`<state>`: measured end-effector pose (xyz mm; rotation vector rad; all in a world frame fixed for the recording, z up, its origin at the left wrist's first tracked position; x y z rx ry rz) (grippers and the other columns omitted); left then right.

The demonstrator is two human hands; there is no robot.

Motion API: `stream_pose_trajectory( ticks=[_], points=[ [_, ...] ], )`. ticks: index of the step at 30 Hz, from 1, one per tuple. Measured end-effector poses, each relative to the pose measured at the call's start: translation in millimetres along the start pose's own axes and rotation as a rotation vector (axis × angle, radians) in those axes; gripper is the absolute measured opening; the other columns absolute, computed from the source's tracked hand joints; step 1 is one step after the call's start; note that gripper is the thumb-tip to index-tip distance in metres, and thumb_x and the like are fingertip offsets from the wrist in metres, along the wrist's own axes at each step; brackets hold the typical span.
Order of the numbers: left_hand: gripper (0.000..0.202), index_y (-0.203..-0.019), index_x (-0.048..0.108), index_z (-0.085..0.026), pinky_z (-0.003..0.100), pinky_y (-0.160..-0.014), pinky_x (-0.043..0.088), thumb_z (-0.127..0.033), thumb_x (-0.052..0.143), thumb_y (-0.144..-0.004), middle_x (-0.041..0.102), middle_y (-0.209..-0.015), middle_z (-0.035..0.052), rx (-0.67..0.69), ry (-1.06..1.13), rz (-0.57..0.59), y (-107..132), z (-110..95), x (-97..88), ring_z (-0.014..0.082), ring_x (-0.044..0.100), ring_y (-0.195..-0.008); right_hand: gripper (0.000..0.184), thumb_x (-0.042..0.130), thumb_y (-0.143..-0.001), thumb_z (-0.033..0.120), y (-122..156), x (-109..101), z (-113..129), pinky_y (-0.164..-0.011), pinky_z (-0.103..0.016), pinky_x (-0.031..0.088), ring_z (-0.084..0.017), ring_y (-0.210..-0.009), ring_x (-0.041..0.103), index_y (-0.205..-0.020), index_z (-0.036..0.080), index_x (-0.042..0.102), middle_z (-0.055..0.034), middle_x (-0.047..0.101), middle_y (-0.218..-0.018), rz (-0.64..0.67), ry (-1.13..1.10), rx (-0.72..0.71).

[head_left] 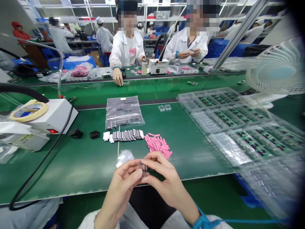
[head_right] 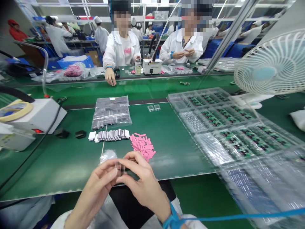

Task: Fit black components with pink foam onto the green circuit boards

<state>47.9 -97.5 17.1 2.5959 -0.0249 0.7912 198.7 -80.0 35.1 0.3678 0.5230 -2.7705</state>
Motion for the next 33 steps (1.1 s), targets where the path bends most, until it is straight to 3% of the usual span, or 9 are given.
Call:
stream_pose_trajectory(
  ticks=[4, 8, 10, 13, 16, 19, 23, 28, 33],
  points=[
    [0.031, -0.101, 0.077, -0.017, 0.028, -0.077, 0.06, -0.031, 0.085, -0.074, 0.078, -0.093, 0.0099, -0.055, 0.049, 0.005, -1.5, 2.1, 0.6, 0.0207, 0.074, -0.082, 0.037, 0.07, -0.091, 0.03, -1.0, -15.6, 0.4, -0.091, -0.037, 0.056, -0.024, -0.104, 0.064, -0.127, 0.026, 0.066, -0.0093, 0.063, -0.113, -0.073, 0.114, -0.023],
    [0.031, -0.103, 0.076, -0.017, 0.031, -0.082, 0.06, -0.031, 0.084, -0.076, 0.079, -0.097, 0.0104, -0.098, 0.057, -0.017, -2.0, 2.5, -0.6, 0.0214, 0.075, -0.083, 0.013, 0.057, -0.098, 0.022, -0.8, -56.6, -13.6, -0.079, -0.034, 0.054, -0.021, -0.089, 0.064, -0.099, 0.021, 0.07, -0.0068, 0.064, -0.093, -0.268, 0.225, -0.008],
    [0.031, -0.103, 0.076, -0.017, 0.031, -0.083, 0.06, -0.031, 0.083, -0.076, 0.079, -0.099, 0.0104, -0.103, 0.06, -0.022, -2.2, 2.9, -1.7, 0.0221, 0.075, -0.084, 0.014, 0.054, -0.098, 0.019, -0.1, -74.7, -22.0, -0.077, -0.035, 0.051, -0.02, -0.085, 0.062, -0.091, 0.021, 0.066, -0.0056, 0.063, -0.088, -0.248, 0.308, 0.001],
    [0.032, -0.102, 0.076, -0.018, 0.031, -0.082, 0.061, -0.031, 0.085, -0.074, 0.079, -0.099, 0.0105, -0.109, 0.063, -0.038, -1.8, 3.1, -3.1, 0.0224, 0.076, -0.083, 0.015, 0.051, -0.1, 0.017, 0.8, -88.2, -31.0, -0.083, -0.04, 0.049, -0.022, -0.089, 0.059, -0.093, 0.022, 0.063, -0.006, 0.063, -0.092, -0.086, 0.459, 0.036],
    [0.033, -0.102, 0.076, -0.018, 0.033, -0.082, 0.061, -0.032, 0.085, -0.073, 0.079, -0.099, 0.0108, -0.114, 0.061, -0.052, -1.1, 2.6, -3.7, 0.0236, 0.076, -0.083, 0.014, 0.05, -0.1, 0.017, -0.3, -89.5, -34.4, -0.083, -0.041, 0.049, -0.023, -0.093, 0.057, -0.096, 0.022, 0.062, -0.0068, 0.062, -0.099, 0.049, 0.561, 0.082],
    [0.035, -0.101, 0.076, -0.018, 0.034, -0.082, 0.062, -0.033, 0.086, -0.072, 0.079, -0.098, 0.0106, -0.122, 0.061, -0.038, -0.6, 2.7, -3.5, 0.0242, 0.076, -0.083, 0.017, 0.048, -0.101, 0.017, -3.3, -87.4, -35.6, -0.082, -0.04, 0.048, -0.022, -0.09, 0.054, -0.091, 0.022, 0.06, -0.0061, 0.06, -0.096, 0.094, 0.594, 0.1],
    [0.032, -0.103, 0.076, -0.019, 0.031, -0.083, 0.061, -0.033, 0.084, -0.075, 0.079, -0.1, 0.0103, -0.116, 0.071, -0.02, -1.4, 4.4, -5.0, 0.0223, 0.075, -0.085, 0.022, 0.043, -0.103, 0.017, -4.9, -90.0, -37.9, -0.08, -0.038, 0.047, -0.021, -0.087, 0.054, -0.087, 0.022, 0.057, -0.0048, 0.059, -0.089, 0.046, 0.556, 0.089],
    [0.031, -0.106, 0.076, -0.019, 0.031, -0.084, 0.061, -0.032, 0.082, -0.078, 0.079, -0.102, 0.0105, -0.12, 0.084, 0.026, -2.5, 6.7, -6.5, 0.0217, 0.075, -0.086, 0.018, 0.051, -0.101, 0.021, -4.0, -93.3, -31.7, -0.077, -0.035, 0.046, -0.02, -0.084, 0.056, -0.086, 0.021, 0.06, -0.0039, 0.059, -0.086, -0.084, 0.443, 0.065],
    [0.029, -0.105, 0.077, -0.018, 0.029, -0.082, 0.06, -0.03, 0.082, -0.079, 0.079, -0.101, 0.0104, -0.103, 0.097, 0.005, -0.4, 4.8, -2.3, 0.0201, 0.075, -0.084, 0.017, 0.052, -0.1, 0.019, -11.1, -67.0, -10.4, -0.075, -0.034, 0.046, -0.02, -0.083, 0.056, -0.085, 0.021, 0.06, -0.004, 0.059, -0.085, -0.069, 0.358, -0.018]
  ],
)
Point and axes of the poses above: each hand's wrist, its own y-axis away from the middle knuckle, its own x-axis out of the palm, z = x × y, the point moved 3 cm from there along -y, towards the middle knuckle
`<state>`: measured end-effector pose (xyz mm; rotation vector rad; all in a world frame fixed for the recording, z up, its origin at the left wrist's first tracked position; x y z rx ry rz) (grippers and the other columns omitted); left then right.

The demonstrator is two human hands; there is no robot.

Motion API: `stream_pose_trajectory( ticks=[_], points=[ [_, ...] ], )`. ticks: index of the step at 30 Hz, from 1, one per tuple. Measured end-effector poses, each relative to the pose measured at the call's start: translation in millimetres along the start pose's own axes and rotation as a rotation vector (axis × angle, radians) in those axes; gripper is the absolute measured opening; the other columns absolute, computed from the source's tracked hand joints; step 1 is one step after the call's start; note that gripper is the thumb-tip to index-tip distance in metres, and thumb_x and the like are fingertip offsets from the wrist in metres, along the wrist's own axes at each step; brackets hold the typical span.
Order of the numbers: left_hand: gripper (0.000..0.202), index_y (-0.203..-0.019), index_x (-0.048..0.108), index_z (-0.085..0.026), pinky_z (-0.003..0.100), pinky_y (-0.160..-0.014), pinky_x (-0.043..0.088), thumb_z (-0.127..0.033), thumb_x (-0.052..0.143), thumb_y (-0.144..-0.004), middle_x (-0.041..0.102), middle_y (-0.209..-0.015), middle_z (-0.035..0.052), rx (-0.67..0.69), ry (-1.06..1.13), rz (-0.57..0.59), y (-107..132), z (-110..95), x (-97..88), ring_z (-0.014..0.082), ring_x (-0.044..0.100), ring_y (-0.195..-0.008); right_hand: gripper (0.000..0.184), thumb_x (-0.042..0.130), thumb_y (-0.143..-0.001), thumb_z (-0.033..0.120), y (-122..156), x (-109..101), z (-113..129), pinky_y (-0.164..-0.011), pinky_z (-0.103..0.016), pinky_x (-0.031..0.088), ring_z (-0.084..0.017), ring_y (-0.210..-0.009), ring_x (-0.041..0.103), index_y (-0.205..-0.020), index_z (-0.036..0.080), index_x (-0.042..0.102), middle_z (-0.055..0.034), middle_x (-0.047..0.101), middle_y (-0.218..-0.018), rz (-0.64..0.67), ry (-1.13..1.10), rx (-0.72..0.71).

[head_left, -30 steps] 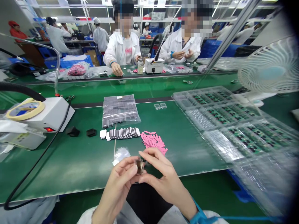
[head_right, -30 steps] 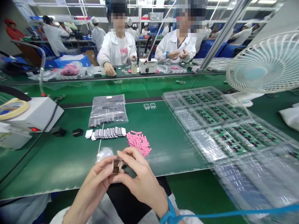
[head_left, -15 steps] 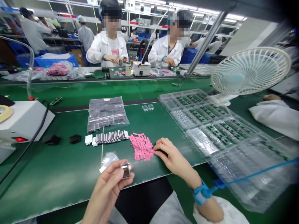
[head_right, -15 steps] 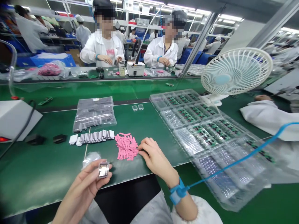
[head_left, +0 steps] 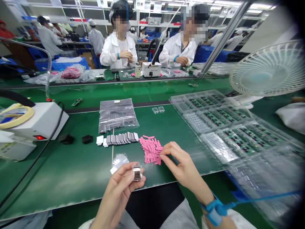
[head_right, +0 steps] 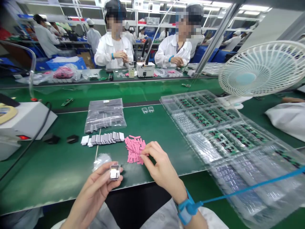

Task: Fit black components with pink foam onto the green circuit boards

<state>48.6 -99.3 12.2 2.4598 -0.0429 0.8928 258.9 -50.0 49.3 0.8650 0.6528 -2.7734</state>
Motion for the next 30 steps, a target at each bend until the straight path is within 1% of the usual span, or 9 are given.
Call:
stream_pose_trajectory(
  ticks=[4, 7, 14, 21, 25, 30],
  points=[
    [0.031, -0.104, 0.078, -0.018, 0.028, -0.08, 0.06, -0.031, 0.084, -0.077, 0.079, -0.097, 0.0103, 0.014, 0.01, 0.009, -0.4, -0.8, 3.4, 0.0196, 0.075, -0.082, 0.014, 0.053, -0.099, 0.015, -5.9, 25.4, 23.4, -0.078, -0.034, 0.046, -0.019, -0.086, 0.056, -0.089, 0.021, 0.06, -0.0033, 0.06, -0.086, 0.114, -0.092, -0.069],
    [0.03, -0.105, 0.078, -0.017, 0.028, -0.081, 0.06, -0.03, 0.083, -0.077, 0.079, -0.098, 0.0099, 0.028, 0.019, 0.023, -1.7, 0.1, 3.1, 0.0188, 0.074, -0.082, 0.014, 0.052, -0.098, 0.014, -8.0, 36.7, 30.8, -0.078, -0.033, 0.046, -0.018, -0.086, 0.056, -0.089, 0.02, 0.06, -0.0032, 0.058, -0.087, 0.154, -0.114, -0.085],
    [0.027, -0.107, 0.077, -0.017, 0.028, -0.083, 0.059, -0.028, 0.078, -0.083, 0.079, -0.097, 0.0092, 0.032, 0.02, 0.039, -1.8, 1.4, 3.1, 0.0172, 0.074, -0.08, 0.014, 0.053, -0.098, 0.014, -8.1, 39.0, 34.1, -0.075, -0.033, 0.046, -0.018, -0.084, 0.054, -0.087, 0.019, 0.06, -0.0033, 0.057, -0.087, 0.148, -0.114, -0.099],
    [0.031, -0.106, 0.078, -0.017, 0.028, -0.082, 0.059, -0.03, 0.082, -0.078, 0.079, -0.097, 0.0091, 0.032, 0.015, 0.043, -1.2, -1.2, 5.3, 0.0172, 0.074, -0.078, 0.016, 0.052, -0.098, 0.01, -10.6, 41.1, 40.0, -0.075, -0.033, 0.042, -0.018, -0.083, 0.052, -0.086, 0.019, 0.057, -0.0022, 0.055, -0.085, 0.13, -0.096, -0.117],
    [0.03, -0.105, 0.079, -0.016, 0.028, -0.082, 0.059, -0.029, 0.082, -0.078, 0.079, -0.097, 0.0096, 0.029, 0.024, 0.042, -1.6, -1.1, 4.6, 0.0173, 0.074, -0.078, 0.017, 0.053, -0.097, 0.01, -11.9, 44.8, 38.3, -0.075, -0.031, 0.042, -0.017, -0.084, 0.053, -0.083, 0.019, 0.056, -0.0014, 0.055, -0.085, 0.125, -0.181, -0.07],
    [0.027, -0.101, 0.08, -0.016, 0.027, -0.08, 0.059, -0.028, 0.084, -0.077, 0.08, -0.093, 0.0094, 0.015, 0.028, 0.039, -0.9, 0.3, 2.2, 0.0182, 0.074, -0.078, 0.019, 0.06, -0.09, 0.008, -14.7, 51.2, 32.9, -0.071, -0.029, 0.042, -0.015, -0.079, 0.055, -0.076, 0.02, 0.056, 0.0009, 0.056, -0.08, 0.15, -0.34, 0.085]
  ],
)
Point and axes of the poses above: each hand's wrist, its own y-axis away from the middle knuckle, its own x-axis out of the palm, z = x × y, the point moved 3 cm from there along -y, towards the middle knuckle
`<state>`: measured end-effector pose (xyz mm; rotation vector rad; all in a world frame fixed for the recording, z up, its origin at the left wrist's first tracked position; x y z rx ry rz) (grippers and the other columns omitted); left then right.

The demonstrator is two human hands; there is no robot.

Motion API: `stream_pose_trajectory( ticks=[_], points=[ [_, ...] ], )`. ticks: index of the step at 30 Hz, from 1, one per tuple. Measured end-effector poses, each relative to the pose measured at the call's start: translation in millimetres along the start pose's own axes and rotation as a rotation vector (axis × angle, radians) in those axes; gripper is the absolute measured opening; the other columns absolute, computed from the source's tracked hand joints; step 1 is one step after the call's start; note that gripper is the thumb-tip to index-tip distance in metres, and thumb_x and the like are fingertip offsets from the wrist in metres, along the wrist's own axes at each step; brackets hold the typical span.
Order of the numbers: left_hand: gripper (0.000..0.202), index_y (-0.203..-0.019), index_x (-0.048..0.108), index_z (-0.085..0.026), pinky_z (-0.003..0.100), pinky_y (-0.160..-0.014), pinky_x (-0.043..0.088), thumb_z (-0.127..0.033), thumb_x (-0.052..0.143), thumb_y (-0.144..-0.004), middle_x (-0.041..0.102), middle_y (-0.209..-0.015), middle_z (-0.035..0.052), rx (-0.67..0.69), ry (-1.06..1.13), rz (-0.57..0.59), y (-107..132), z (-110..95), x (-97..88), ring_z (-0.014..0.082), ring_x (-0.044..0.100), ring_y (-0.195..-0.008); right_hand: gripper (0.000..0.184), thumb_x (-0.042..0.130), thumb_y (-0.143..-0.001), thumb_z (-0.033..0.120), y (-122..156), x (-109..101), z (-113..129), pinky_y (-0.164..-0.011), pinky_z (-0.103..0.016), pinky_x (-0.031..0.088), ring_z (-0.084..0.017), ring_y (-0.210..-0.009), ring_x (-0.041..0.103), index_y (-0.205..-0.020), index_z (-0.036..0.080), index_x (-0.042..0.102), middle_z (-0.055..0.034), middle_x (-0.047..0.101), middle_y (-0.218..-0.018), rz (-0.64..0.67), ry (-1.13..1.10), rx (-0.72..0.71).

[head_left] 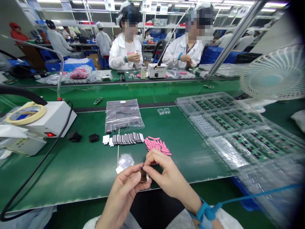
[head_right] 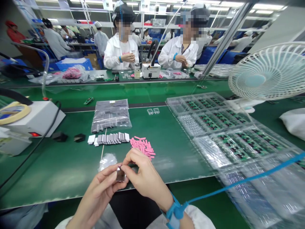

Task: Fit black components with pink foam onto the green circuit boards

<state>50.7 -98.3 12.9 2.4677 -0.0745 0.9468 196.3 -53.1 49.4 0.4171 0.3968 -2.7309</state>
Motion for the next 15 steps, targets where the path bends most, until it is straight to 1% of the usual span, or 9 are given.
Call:
stream_pose_trajectory(
  ticks=[2, 4, 6, 8, 10, 12, 13, 15],
  points=[
    [0.027, -0.101, 0.079, -0.017, 0.028, -0.08, 0.059, -0.028, 0.084, -0.077, 0.08, -0.092, 0.009, -0.003, 0.001, -0.005, 0.9, 0.1, -0.1, 0.0191, 0.074, -0.08, 0.017, 0.063, -0.087, 0.009, -2.9, -1.3, -1.7, -0.067, -0.028, 0.042, -0.015, -0.075, 0.055, -0.074, 0.019, 0.058, 0.0012, 0.057, -0.078, 0.018, -0.059, 0.061],
    [0.028, -0.102, 0.079, -0.017, 0.028, -0.081, 0.059, -0.029, 0.083, -0.077, 0.08, -0.094, 0.0096, -0.002, 0.004, -0.015, 1.6, -0.5, 0.6, 0.0195, 0.074, -0.081, 0.013, 0.065, -0.086, 0.013, -8.5, -5.7, -3.6, -0.064, -0.028, 0.043, -0.015, -0.071, 0.055, -0.075, 0.019, 0.061, 0.0008, 0.059, -0.077, 0.039, -0.097, 0.097],
    [0.029, -0.103, 0.079, -0.016, 0.028, -0.082, 0.059, -0.031, 0.082, -0.078, 0.079, -0.099, 0.0115, 0.001, 0.007, -0.019, 2.0, -1.7, 2.1, 0.0195, 0.074, -0.082, 0.01, 0.065, -0.087, 0.015, -18.7, -13.1, -7.0, -0.066, -0.029, 0.046, -0.016, -0.071, 0.057, -0.078, 0.019, 0.063, 0.0001, 0.062, -0.079, 0.037, -0.04, 0.089],
    [0.03, -0.104, 0.078, -0.015, 0.028, -0.082, 0.059, -0.032, 0.082, -0.079, 0.079, -0.101, 0.0133, 0.003, 0.019, -0.019, 1.8, -3.0, 3.2, 0.0194, 0.074, -0.082, 0.009, 0.064, -0.087, 0.012, -33.4, -20.7, -12.3, -0.075, -0.031, 0.049, -0.018, -0.079, 0.061, -0.083, 0.019, 0.065, -0.0016, 0.066, -0.085, 0.018, 0.125, 0.041],
    [0.029, -0.104, 0.078, -0.016, 0.028, -0.083, 0.059, -0.031, 0.082, -0.079, 0.079, -0.1, 0.0135, 0.003, 0.046, -0.025, 1.5, -4.3, 3.0, 0.0191, 0.074, -0.083, 0.014, 0.066, -0.085, 0.009, -49.7, -24.7, -20.0, -0.088, -0.037, 0.048, -0.021, -0.093, 0.062, -0.093, 0.02, 0.066, -0.0037, 0.07, -0.097, 0.016, 0.281, -0.004],
    [0.028, -0.103, 0.078, -0.016, 0.029, -0.085, 0.059, -0.03, 0.082, -0.079, 0.079, -0.1, 0.013, -0.001, 0.082, -0.031, 1.3, -5.1, 1.6, 0.0189, 0.074, -0.085, 0.028, 0.069, -0.082, 0.008, -63.5, -24.2, -29.2, -0.096, -0.043, 0.045, -0.025, -0.105, 0.06, -0.106, 0.022, 0.066, -0.0056, 0.07, -0.111, 0.036, 0.344, -0.019],
    [0.028, -0.103, 0.078, -0.016, 0.029, -0.085, 0.059, -0.029, 0.083, -0.078, 0.079, -0.1, 0.013, -0.006, 0.1, -0.033, 1.4, -5.4, 0.8, 0.0189, 0.074, -0.086, 0.033, 0.071, -0.081, 0.007, -68.5, -22.9, -33.5, -0.098, -0.046, 0.044, -0.026, -0.109, 0.059, -0.111, 0.023, 0.065, -0.0062, 0.07, -0.114, 0.046, 0.356, -0.02],
    [0.031, -0.104, 0.078, -0.016, 0.028, -0.085, 0.059, -0.028, 0.085, -0.076, 0.079, -0.1, 0.0136, -0.019, 0.131, -0.039, 2.1, -5.4, -0.6, 0.0193, 0.074, -0.087, 0.036, 0.07, -0.082, 0.007, -74.0, -19.7, -40.0, -0.099, -0.048, 0.043, -0.027, -0.111, 0.059, -0.114, 0.023, 0.065, -0.007, 0.07, -0.116, 0.061, 0.383, -0.024]
  ],
)
Point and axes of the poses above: each hand's wrist, its own y-axis away from the middle knuckle, its own x-axis out of the palm, z = x × y, the point moved 3 cm from there along -y, towards the middle knuckle
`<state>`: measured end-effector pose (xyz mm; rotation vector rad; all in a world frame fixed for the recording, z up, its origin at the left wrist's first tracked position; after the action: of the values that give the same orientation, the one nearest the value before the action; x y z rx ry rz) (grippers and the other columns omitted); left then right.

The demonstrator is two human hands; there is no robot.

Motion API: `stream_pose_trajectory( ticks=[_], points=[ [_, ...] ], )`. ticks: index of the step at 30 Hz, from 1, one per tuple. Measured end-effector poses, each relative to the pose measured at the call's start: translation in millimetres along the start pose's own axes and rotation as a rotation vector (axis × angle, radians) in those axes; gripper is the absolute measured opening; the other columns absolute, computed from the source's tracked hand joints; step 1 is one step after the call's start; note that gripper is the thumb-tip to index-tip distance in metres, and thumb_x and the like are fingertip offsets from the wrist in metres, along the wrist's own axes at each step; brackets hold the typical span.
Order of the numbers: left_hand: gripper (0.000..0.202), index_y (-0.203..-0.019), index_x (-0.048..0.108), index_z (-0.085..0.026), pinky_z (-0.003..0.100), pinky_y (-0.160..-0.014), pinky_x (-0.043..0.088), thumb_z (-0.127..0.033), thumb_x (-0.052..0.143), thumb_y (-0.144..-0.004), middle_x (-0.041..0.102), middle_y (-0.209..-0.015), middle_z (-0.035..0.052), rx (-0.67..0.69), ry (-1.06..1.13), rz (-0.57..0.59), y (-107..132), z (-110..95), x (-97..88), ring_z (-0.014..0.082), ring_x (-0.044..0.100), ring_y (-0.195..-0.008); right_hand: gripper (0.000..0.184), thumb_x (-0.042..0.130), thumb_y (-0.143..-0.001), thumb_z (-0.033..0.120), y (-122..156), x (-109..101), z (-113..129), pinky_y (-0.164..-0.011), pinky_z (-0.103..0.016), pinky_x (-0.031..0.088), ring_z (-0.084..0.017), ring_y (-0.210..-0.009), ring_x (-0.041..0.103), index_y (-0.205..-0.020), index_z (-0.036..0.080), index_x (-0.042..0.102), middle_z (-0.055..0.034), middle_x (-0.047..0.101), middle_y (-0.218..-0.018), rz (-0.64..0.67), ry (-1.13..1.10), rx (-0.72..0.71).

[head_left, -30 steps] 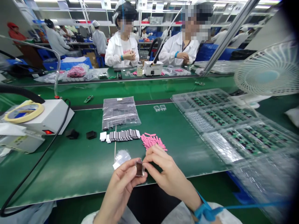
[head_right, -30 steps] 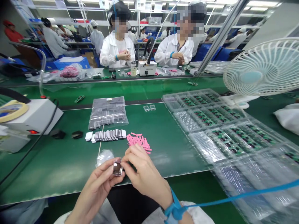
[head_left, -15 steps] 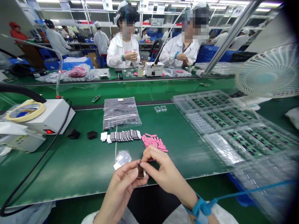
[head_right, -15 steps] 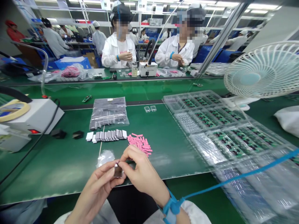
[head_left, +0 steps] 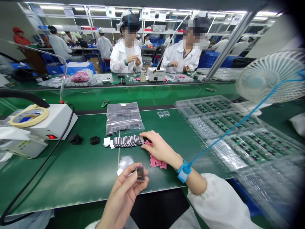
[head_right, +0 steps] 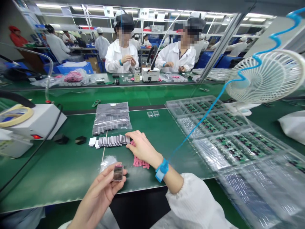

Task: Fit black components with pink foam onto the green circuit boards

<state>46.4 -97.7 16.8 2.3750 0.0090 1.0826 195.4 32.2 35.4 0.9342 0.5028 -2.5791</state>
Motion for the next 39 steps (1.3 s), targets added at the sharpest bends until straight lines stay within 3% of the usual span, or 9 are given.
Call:
stream_pose_trajectory(
  ticks=[5, 11, 15, 21, 25, 30, 39],
  points=[
    [0.034, -0.103, 0.078, -0.013, 0.024, -0.082, 0.06, -0.026, 0.086, -0.073, 0.079, -0.097, 0.014, -0.009, 0.05, -0.015, 4.7, 0.4, 0.2, 0.0183, 0.074, -0.084, 0.025, 0.067, -0.086, 0.013, 4.2, -0.2, -3.0, -0.095, -0.048, 0.045, -0.027, -0.103, 0.062, -0.11, 0.023, 0.064, -0.007, 0.07, -0.11, -0.04, 0.026, 0.001],
    [0.018, -0.099, 0.078, -0.008, 0.026, -0.086, 0.06, -0.018, 0.073, -0.085, 0.078, -0.108, 0.0172, -0.033, 0.108, -0.081, 8.9, 0.8, 1.7, 0.0196, 0.075, -0.089, 0.02, 0.06, -0.088, 0.014, 16.5, -11.0, 2.5, -0.09, -0.037, 0.049, -0.022, -0.099, 0.064, -0.106, 0.022, 0.057, -0.0048, 0.068, -0.106, -0.09, -0.009, -0.046],
    [0.019, -0.096, 0.077, -0.005, 0.027, -0.088, 0.06, -0.009, 0.059, -0.093, 0.077, -0.109, 0.0199, -0.061, 0.159, -0.126, 8.9, 1.8, 1.7, 0.0189, 0.075, -0.088, 0.021, 0.061, -0.084, 0.01, 23.8, -14.3, 10.8, -0.089, -0.041, 0.045, -0.024, -0.098, 0.062, -0.101, 0.022, 0.056, -0.0059, 0.066, -0.107, -0.075, 0.024, -0.076],
    [0.02, -0.092, 0.078, 0.0, 0.034, -0.102, 0.055, -0.016, 0.069, -0.086, 0.076, -0.109, 0.0235, -0.131, 0.355, -0.016, 4.0, 6.9, 1.6, 0.0288, 0.071, -0.109, 0.011, 0.064, -0.091, 0.015, 51.4, -20.6, 42.4, -0.094, -0.042, 0.044, -0.024, -0.104, 0.063, -0.095, 0.023, 0.057, -0.0072, 0.068, -0.111, -0.025, -0.03, -0.182],
    [0.022, -0.092, 0.079, -0.002, 0.038, -0.102, 0.054, -0.02, 0.079, -0.078, 0.079, -0.1, 0.0191, -0.133, 0.385, 0.04, 5.0, 8.6, 5.9, 0.0285, 0.072, -0.104, 0.009, 0.062, -0.092, 0.014, 69.1, -15.3, 57.2, -0.092, -0.042, 0.047, -0.024, -0.101, 0.064, -0.091, 0.021, 0.058, -0.0083, 0.069, -0.112, 0.064, -0.008, -0.176],
    [0.017, -0.096, 0.078, -0.006, 0.036, -0.099, 0.056, -0.015, 0.074, -0.083, 0.079, -0.1, 0.015, -0.081, 0.322, 0.08, 6.7, 8.1, 7.7, 0.0234, 0.073, -0.098, 0.011, 0.059, -0.094, 0.012, 76.0, -7.5, 63.1, -0.091, -0.045, 0.046, -0.024, -0.099, 0.065, -0.087, 0.02, 0.06, -0.0084, 0.07, -0.114, 0.115, 0.012, -0.202],
    [0.011, -0.09, 0.078, -0.011, 0.034, -0.095, 0.057, -0.008, 0.071, -0.082, 0.078, -0.094, 0.0107, -0.056, 0.343, -0.026, 9.8, 8.2, 7.3, 0.0195, 0.072, -0.092, 0.019, 0.054, -0.097, 0.011, 76.7, -8.1, 63.1, -0.091, -0.045, 0.046, -0.024, -0.1, 0.065, -0.087, 0.021, 0.067, -0.0072, 0.073, -0.115, 0.12, 0.007, -0.255]
  ],
)
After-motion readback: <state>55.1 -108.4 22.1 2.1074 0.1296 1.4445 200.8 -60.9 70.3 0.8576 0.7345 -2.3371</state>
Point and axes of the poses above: each hand's wrist, its own y-axis away from the middle knuckle, its own x-axis out of the palm, z = x × y, the point moved 3 cm from there along -y, towards the middle knuckle
